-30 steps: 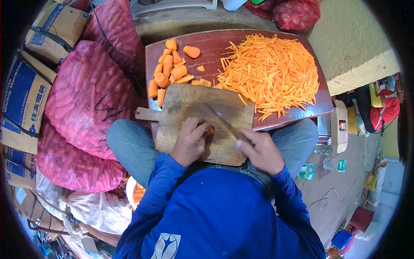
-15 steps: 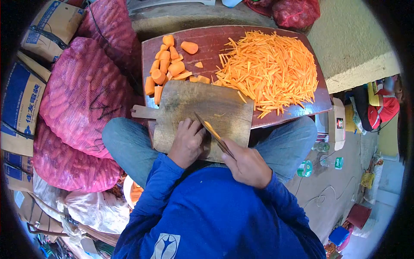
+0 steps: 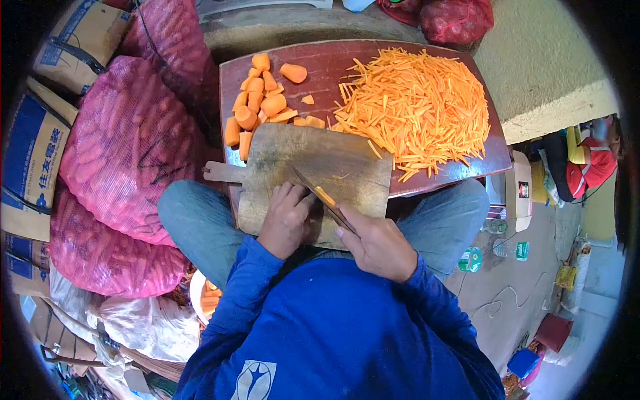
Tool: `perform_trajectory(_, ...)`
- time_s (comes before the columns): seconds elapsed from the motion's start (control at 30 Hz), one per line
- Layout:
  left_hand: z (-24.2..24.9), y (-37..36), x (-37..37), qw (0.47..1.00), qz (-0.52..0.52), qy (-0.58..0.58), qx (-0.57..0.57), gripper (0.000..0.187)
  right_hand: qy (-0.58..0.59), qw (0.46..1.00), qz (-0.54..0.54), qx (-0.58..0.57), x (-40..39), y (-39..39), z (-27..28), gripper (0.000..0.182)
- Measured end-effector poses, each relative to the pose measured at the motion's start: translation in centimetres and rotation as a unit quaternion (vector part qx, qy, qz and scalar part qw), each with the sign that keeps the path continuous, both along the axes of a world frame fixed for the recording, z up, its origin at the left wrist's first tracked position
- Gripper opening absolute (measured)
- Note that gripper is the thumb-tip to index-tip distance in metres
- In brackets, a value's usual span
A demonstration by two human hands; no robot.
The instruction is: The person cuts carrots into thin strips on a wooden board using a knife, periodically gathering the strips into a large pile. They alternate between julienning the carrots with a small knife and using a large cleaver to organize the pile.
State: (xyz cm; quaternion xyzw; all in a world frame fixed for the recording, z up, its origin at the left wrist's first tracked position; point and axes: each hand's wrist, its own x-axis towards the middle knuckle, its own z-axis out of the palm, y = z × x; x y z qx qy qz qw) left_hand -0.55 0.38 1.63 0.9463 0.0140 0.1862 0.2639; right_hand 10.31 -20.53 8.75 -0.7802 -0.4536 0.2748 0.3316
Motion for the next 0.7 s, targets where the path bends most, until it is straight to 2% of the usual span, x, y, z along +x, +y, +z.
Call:
perform_trajectory(0.1,-0.3,0.0,-0.2,0.999,-0.002,-0.021,-0.029,0.041,0.003,1.000,0.003,-0.015,-0.4,-0.4,1.3,0.037)
perform_trajectory(0.17,-0.6,0.1,-0.3,1.000,0.004,0.011,-0.026,0.043,0.012,0.999,0.004,-0.037,-0.5,-0.1,1.2,0.036)
perform_trajectory(0.33,0.0,0.1,-0.2,0.999,0.014,-0.015,-0.039,0.042,-0.001,1.000,0.010,0.013,-0.1,1.1,-0.4,0.041)
perform_trajectory(0.53,-0.5,0.2,-0.4,0.999,0.019,-0.026,-0.031,0.045,0.024,0.999,0.007,-0.024,-0.6,0.8,0.1,0.038)
perform_trajectory(0.7,-0.4,0.2,-0.7,0.999,0.027,-0.014,-0.029,0.044,0.042,0.999,0.014,-0.010,-0.2,0.9,0.8,0.039)
